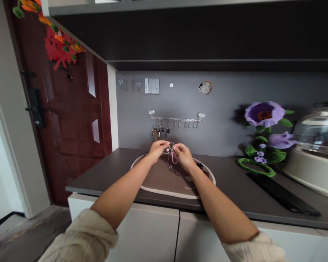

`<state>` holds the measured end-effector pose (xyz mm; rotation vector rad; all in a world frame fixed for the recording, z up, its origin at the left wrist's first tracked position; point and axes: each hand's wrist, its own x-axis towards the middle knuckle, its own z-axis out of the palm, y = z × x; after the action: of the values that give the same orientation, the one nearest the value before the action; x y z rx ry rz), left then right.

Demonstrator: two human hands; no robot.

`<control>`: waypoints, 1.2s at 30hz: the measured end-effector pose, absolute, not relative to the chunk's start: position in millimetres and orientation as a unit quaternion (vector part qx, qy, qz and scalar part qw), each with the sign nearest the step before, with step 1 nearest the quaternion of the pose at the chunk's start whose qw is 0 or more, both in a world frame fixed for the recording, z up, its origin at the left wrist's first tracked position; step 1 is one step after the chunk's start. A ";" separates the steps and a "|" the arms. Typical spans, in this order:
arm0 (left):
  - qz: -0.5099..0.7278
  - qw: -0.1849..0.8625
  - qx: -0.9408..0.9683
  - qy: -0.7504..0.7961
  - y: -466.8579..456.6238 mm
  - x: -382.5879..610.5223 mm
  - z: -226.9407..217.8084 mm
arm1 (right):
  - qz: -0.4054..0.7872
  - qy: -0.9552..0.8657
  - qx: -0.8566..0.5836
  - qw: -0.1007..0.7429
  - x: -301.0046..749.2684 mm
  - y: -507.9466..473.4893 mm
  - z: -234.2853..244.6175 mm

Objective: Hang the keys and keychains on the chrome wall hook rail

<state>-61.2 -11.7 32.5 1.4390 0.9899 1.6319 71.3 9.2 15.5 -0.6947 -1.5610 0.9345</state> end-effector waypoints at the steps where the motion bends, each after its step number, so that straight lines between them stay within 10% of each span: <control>1: 0.635 0.358 0.560 0.393 -11.2 -58.9 35.9 | 0.395 -0.660 -0.295 0.567 71.7 9.9 15.9; 16: 0.568 0.136 0.634 0.506 6.5 -66.9 13.5 | 0.393 -0.581 -0.325 0.634 71.2 42.0 71.7; 36: 0.596 0.119 0.596 0.526 17.4 -72.3 10.4 | 0.486 -0.440 -0.340 0.674 35.5 84.7 89.7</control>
<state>-72.3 17.4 10.4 1.7417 1.5367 1.7417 35.5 84.7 89.7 -0.7651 -0.9894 1.0941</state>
